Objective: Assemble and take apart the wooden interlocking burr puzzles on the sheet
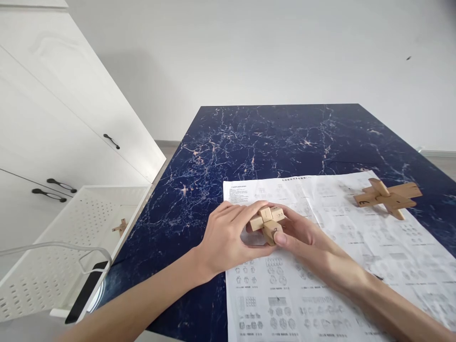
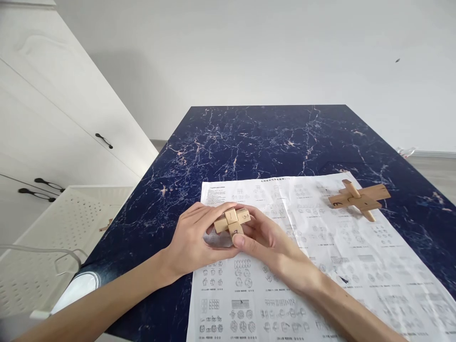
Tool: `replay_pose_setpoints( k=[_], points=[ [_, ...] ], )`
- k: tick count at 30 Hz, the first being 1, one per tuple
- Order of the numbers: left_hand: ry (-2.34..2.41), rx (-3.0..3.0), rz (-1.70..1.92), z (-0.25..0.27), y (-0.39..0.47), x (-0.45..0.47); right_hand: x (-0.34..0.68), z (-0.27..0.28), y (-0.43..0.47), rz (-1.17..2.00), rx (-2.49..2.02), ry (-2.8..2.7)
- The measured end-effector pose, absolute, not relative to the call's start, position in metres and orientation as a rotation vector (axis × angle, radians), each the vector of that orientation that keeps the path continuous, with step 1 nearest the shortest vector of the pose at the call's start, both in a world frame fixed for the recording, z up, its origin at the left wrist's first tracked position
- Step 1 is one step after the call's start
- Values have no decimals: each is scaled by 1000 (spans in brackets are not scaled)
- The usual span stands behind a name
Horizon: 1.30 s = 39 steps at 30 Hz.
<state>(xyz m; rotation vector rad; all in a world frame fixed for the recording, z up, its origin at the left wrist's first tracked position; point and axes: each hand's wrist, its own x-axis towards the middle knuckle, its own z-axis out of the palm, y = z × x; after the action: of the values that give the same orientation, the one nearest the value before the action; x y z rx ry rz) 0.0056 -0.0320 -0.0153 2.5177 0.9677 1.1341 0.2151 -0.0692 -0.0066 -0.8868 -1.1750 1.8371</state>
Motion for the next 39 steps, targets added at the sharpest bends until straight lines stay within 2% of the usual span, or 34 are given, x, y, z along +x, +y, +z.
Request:
replay_pose_setpoints(
  k=[5, 13, 17, 21, 28, 33, 39],
  points=[
    [961, 2418, 1129, -14, -33, 5, 215, -10, -73, 1592, -981, -1382],
    [771, 2094, 1025, -6, -33, 0, 228, -16, -67, 682, -1106, -1940],
    [595, 2094, 986, -5, -31, 0, 231, -12, -64, 462, -922, -2044],
    [508, 2156, 999, -7, -30, 1, 228, -10, -67, 539, -878, -2056],
    [661, 2460, 1087, -13, -28, -5, 221, -1, -72, 1108, -1193, -1893],
    [725, 2510, 1022, -14, -26, -5, 220, 3, -70, 1285, -1267, -1744],
    [965, 2221, 855, -16, -22, -4, 228, -1, -55, 1661, -1138, -1027]
  ],
)
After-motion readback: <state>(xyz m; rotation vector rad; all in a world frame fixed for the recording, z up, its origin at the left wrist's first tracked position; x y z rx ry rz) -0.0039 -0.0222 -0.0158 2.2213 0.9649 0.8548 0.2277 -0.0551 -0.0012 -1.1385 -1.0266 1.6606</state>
